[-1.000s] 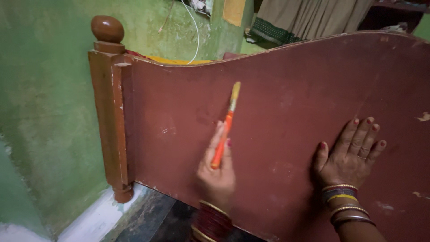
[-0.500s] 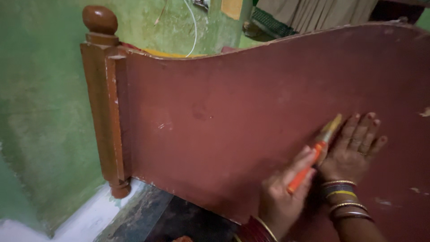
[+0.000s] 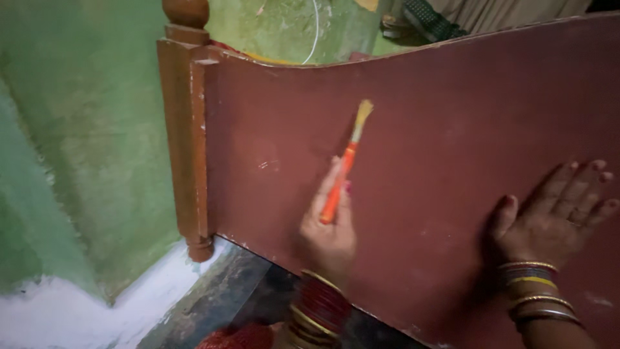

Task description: The person paints a reddish-brown wooden headboard using a small paintbrush. They hold the headboard steady with one hand while applying paint with the other, working across the surface in repeated strokes.

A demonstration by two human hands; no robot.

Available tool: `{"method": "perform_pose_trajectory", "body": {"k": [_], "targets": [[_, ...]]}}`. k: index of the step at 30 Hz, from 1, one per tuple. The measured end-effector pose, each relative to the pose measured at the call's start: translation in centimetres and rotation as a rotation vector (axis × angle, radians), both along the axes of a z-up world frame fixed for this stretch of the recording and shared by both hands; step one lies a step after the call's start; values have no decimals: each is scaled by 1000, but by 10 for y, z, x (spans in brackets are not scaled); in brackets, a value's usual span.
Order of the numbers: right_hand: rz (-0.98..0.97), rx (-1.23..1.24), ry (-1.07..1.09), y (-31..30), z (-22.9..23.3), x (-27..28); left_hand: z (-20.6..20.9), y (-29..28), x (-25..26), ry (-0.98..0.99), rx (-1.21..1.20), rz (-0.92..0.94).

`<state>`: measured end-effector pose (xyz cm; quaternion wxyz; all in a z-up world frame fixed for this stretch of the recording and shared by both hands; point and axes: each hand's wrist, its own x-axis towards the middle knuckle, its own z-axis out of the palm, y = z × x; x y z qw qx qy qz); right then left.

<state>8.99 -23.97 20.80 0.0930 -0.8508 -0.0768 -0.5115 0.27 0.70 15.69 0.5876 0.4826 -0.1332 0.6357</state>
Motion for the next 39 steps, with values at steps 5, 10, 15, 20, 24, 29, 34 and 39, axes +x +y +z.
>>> {"method": "perform_pose_trajectory", "body": {"k": [5, 10, 15, 20, 24, 29, 34, 39], "targets": [[-48, -62, -68, -3, -5, 6, -4, -49, -6, 137, 200, -33], [-93, -66, -50, -10, -8, 16, -8, -87, -27, 154, 324, -206], [-137, -36, 48, -13, -6, 19, -16, -89, -28, 173, 384, -345], [-44, -34, -43, -8, -6, 11, -30, -56, -4, 162, 271, -268], [-1, 1, -33, -3, -6, 4, -34, -10, 7, 142, 33, -275], [1, -15, -58, 2, -2, 0, -37, 32, 0, 239, -67, 95], [-2, 20, -22, 6, 2, -2, -36, 21, -1, 198, -16, 65], [3, 31, -5, 6, -1, -3, -36, -34, -7, 194, 216, -47]]}}
